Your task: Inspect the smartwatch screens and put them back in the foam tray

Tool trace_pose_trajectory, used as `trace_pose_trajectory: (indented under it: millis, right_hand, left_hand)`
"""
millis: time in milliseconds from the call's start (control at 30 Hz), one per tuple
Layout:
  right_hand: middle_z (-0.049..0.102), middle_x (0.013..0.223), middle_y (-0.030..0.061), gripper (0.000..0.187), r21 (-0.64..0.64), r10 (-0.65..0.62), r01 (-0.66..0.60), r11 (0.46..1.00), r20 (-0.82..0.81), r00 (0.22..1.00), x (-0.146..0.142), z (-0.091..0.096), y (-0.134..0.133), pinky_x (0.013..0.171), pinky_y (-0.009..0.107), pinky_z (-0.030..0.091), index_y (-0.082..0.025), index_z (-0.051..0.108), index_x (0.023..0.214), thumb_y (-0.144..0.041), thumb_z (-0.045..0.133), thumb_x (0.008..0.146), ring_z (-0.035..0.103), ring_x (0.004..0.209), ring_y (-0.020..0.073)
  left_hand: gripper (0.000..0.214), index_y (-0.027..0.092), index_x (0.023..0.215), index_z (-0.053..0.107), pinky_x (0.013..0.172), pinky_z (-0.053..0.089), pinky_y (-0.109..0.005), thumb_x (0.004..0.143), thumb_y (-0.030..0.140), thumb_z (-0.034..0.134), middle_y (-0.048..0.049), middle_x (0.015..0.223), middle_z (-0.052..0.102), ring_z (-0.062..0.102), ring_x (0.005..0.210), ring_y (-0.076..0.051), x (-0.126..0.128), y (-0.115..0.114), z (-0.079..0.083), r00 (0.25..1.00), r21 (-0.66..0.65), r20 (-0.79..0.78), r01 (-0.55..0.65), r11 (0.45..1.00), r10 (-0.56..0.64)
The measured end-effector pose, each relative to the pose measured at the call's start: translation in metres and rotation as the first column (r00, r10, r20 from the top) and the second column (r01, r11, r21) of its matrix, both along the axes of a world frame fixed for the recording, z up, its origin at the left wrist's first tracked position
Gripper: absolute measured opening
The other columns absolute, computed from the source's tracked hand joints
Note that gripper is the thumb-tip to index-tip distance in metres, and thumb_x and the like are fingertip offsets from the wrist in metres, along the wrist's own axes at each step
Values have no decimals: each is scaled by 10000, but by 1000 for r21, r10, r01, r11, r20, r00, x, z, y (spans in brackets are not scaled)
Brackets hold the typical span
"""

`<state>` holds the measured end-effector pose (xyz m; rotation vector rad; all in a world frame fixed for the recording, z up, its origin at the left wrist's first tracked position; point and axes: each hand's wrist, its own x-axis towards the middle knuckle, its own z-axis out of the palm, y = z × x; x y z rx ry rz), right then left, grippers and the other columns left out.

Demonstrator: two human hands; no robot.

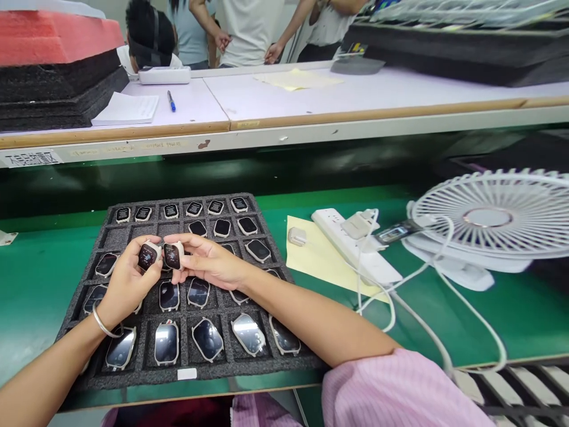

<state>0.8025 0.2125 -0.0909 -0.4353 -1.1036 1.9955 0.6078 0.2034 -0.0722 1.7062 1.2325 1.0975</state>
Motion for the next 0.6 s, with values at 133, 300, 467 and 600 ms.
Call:
trace_pose_trajectory:
  millis: [133,300,467,600]
  right_hand:
    - [692,900,-21,481,-1,-2,2,1000,-4,1000,1,-2,1,757,270,551,-231,586,1259,-330,811,845,725,756,118]
    - [676,936,-20,426,3,21,-21,1000,-29,999,0,-1,-1,730,279,555,-227,608,1202,-312,815,840,710,729,111]
    - [684,951,-12,478,-4,16,-16,1000,-15,1000,0,1,-1,753,283,550,-226,593,1245,-342,815,838,723,750,124]
    - [678,977,-11,458,22,30,-29,999,-34,999,0,-3,0,752,293,556,-227,606,1227,-345,815,837,725,745,124]
  left_hand:
    - [332,185,1091,587,741,509,-269,764,239,603,-28,936,686,657,827,-160,0,0,2,1000,-10,1,-10,1000,10]
    - [312,194,1063,597,732,513,-279,758,261,611,-16,899,683,653,794,-163,0,-2,3,1000,-20,6,-28,999,28]
    - [330,198,1070,590,688,512,-267,746,260,615,-15,890,686,654,772,-160,1,-3,3,999,-30,27,-30,999,31]
    - [327,193,1070,595,677,503,-263,751,260,613,-14,869,678,640,760,-156,1,-2,1,999,-49,21,-39,998,40]
